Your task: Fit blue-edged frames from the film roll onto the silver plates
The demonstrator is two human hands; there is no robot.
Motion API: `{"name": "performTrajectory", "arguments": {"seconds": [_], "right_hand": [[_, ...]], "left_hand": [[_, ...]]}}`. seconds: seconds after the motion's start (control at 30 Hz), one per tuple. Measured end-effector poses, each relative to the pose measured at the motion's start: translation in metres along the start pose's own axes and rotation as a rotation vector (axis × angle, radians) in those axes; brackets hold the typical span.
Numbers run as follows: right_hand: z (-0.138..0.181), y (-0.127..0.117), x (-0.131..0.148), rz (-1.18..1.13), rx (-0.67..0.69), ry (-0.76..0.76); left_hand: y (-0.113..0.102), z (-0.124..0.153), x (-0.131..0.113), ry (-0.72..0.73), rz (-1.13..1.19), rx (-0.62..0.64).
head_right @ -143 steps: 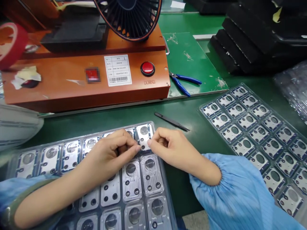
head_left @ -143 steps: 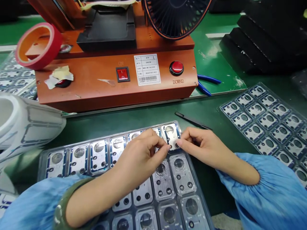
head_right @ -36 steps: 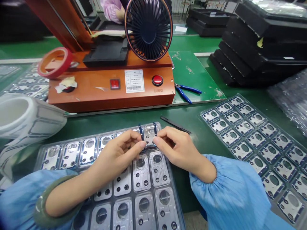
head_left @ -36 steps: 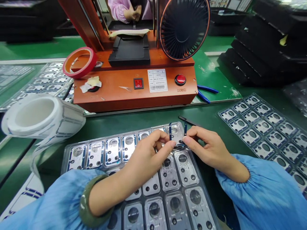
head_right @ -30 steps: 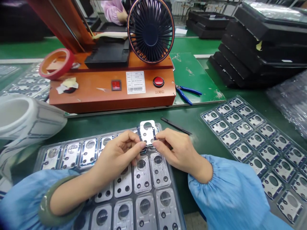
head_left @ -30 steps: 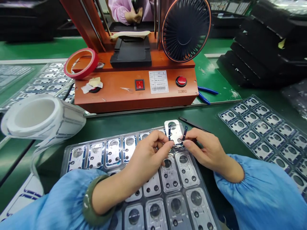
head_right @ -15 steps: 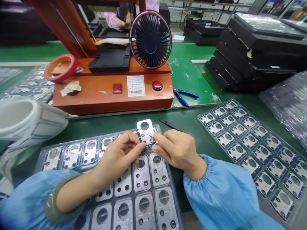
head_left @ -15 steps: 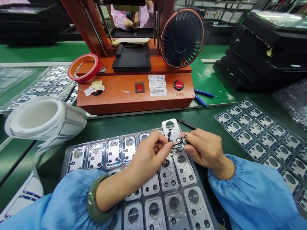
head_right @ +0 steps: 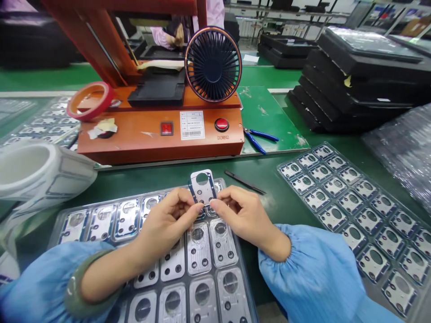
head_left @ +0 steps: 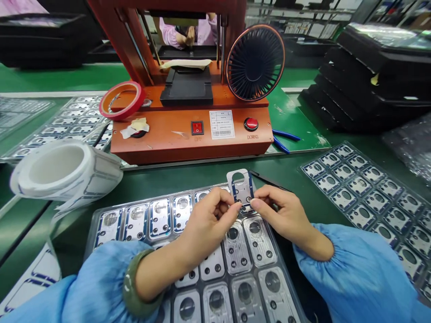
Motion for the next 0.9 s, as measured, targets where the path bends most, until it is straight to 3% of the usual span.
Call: {"name": "performTrajectory", "arguments": {"seconds": [0.17, 0.3, 0.47, 0.9], "right_hand": [[0.000, 0.008, -0.007, -0.056, 0.062, 0.084], [0.001, 0.010, -0.004, -0.051, 0.093, 0.055], [0.000, 0.008, 0.003, -0.055, 0.071, -0.024], [0.000, 0.006, 0.009, -0.093, 0.036, -0.064]], "left_hand": [[-0.003, 0.004, -0.014, 0.217, -0.177, -0.016], [-0.005, 0.010, -0.035, 0.446, -0.354, -0.073], [-0.001, 0.016, -0.051, 0.586, -0.441, -0.084], [0.001, 0.017, -0.052, 0.606, -0.454, -0.073]]}}
Point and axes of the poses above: each hand's wrist, its own z-axis away from the middle knuckle, its own y-axis out of the palm, x = y × z, the point moved 9 cm from there along -z, towards the middle knuckle, and after that the axes turned 1 degree about z, right-handed, at the moved point
